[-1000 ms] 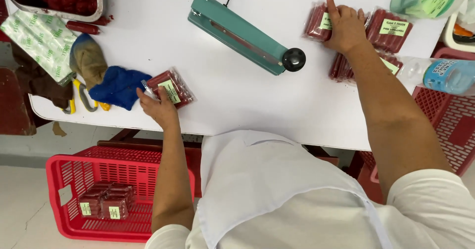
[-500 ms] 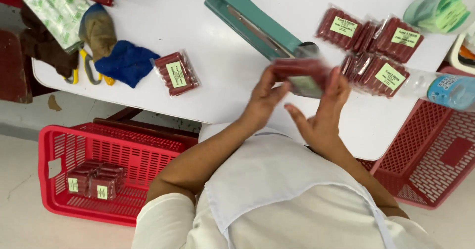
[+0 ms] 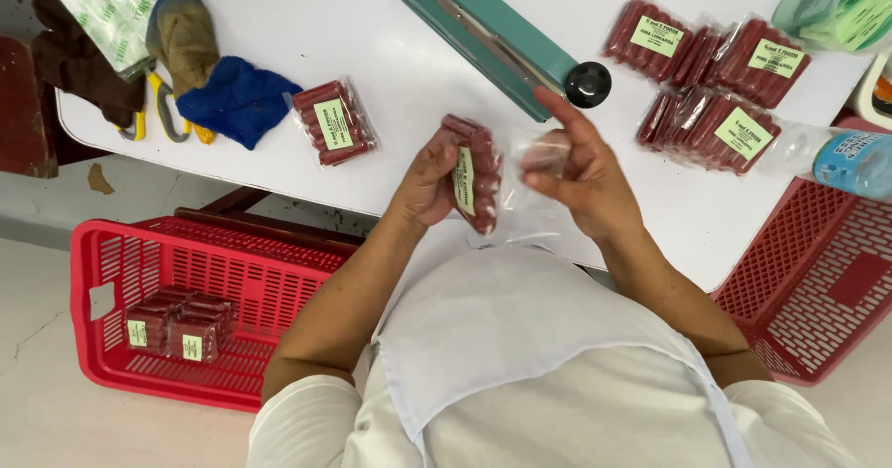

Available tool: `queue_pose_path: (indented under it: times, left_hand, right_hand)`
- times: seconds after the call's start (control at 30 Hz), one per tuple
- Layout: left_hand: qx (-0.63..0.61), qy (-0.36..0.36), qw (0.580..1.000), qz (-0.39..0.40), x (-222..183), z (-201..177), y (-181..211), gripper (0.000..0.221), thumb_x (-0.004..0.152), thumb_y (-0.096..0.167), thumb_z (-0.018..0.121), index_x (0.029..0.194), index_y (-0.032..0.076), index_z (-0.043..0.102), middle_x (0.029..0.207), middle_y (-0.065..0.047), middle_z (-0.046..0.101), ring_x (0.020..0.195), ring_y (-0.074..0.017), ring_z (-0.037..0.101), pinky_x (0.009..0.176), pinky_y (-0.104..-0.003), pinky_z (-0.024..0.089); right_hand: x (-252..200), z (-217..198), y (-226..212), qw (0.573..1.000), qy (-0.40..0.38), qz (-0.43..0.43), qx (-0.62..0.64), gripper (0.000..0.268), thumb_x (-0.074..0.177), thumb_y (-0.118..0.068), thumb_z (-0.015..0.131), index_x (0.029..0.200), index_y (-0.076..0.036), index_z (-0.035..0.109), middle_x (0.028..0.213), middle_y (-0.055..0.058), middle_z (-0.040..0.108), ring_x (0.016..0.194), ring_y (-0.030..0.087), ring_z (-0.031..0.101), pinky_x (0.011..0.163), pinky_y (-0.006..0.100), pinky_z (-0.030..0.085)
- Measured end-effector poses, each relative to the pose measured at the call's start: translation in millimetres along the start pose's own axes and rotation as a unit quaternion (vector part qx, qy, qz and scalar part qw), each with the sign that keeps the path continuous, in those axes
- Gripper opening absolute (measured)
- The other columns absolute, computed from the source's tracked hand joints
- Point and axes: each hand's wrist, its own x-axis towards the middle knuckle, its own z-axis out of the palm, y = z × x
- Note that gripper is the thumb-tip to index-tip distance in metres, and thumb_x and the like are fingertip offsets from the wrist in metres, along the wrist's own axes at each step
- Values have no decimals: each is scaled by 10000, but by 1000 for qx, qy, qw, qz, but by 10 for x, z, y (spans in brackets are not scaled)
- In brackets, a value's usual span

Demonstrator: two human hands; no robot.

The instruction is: The person places vacuum-sealed packages of red meat into a red basket, then uses a heat sealer to seal additional packages of meat on a white table. The person repeatedly picks up packages, seals them, and places them into the basket.

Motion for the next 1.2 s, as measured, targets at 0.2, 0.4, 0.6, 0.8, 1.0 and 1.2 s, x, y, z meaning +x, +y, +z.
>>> queue_pose_path:
  times: [0.2,0.4,0.6,0.8,1.0,1.2]
  left_hand:
    - [117,61,984,-120,-91,-245,396,327,852,103,790,1167,57,716,972,-121,750,798,-263,761,704,-434,649]
    - [209,110,960,-152,-52,334,576,245,789,196,831,996,122,721,864,-9,744,772,-147,754,649,-298,649]
    - [165,82,975,-125,-1,-76,367,224,850,90,808,1060,88,731,877,-74,731,754,-227,744,652,-412,648]
    - [188,79,975,-90,24,-82,322,252,859,80,813,1096,93,731,903,-74,731,771,-216,737,670,-403,648]
    - [193,83,975,-65,-20,60,216,260,832,70,830,1074,86,737,908,-70,741,783,-200,740,650,-354,647]
    - [188,77,978,-45,-71,76,136,277,822,57,834,1080,79,735,923,-83,746,797,-209,746,651,-367,657]
  right_hand:
    - [-39,-275,-52,992,92,-37,-77,948,738,198,783,1566,-54,398,856,96,654,808,137,687,846,257,589]
    - [-115,-493,-7,951,219,-140,-167,651,924,126,756,1494,-56,499,925,84,614,846,113,615,859,235,537]
    - [-455,-208,187,934,203,-115,-270,527,1033,-55,611,1521,-19,414,1008,123,586,882,171,540,866,328,498]
    - [-443,-116,143,910,216,-120,-331,724,827,56,848,1465,-46,520,918,88,676,867,189,589,920,339,488]
    - [-320,129,-6,942,175,-88,-272,1166,799,-109,940,1656,-227,158,1170,133,736,1281,219,459,1218,427,214]
    - [-239,190,52,950,172,-96,-244,1120,853,-37,909,1658,-188,146,1059,167,748,1326,284,532,1238,475,207]
